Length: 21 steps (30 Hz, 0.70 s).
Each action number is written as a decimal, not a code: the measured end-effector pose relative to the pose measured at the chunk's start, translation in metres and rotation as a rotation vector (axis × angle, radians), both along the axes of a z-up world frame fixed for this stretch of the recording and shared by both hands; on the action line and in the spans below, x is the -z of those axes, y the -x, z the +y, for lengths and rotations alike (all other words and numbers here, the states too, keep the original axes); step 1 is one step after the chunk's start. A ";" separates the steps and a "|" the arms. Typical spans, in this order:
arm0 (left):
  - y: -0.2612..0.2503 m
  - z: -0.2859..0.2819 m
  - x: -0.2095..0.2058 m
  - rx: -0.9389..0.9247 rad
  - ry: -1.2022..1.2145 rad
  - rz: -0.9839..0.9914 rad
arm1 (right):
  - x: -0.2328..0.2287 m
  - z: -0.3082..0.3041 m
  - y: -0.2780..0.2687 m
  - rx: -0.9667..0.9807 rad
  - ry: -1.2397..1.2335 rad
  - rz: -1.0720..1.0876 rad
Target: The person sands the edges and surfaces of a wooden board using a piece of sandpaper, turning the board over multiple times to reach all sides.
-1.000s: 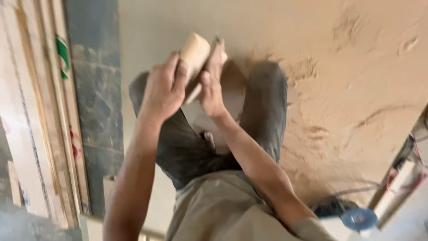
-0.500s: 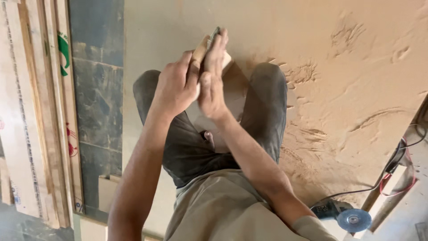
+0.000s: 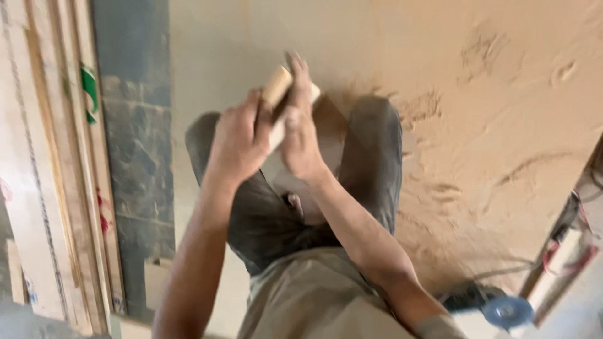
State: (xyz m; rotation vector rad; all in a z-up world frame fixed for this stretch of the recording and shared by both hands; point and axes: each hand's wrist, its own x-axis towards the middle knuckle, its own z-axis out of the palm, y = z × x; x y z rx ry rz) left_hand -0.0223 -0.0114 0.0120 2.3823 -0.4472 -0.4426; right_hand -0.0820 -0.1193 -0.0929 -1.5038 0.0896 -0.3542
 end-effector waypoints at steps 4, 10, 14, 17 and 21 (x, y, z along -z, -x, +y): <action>-0.002 0.003 0.002 0.026 0.004 -0.057 | -0.004 -0.008 -0.007 -0.011 0.101 0.080; -0.004 0.003 0.001 -0.002 0.002 0.034 | -0.017 0.005 0.003 -0.012 0.096 0.009; -0.002 0.002 0.003 0.045 0.030 -0.084 | 0.003 -0.006 -0.009 0.021 0.124 0.036; -0.006 0.005 0.007 0.065 -0.027 -0.129 | 0.012 0.000 -0.005 -0.038 0.025 0.065; 0.004 0.011 0.010 0.013 -0.041 0.005 | 0.008 0.019 0.019 -0.050 0.034 0.032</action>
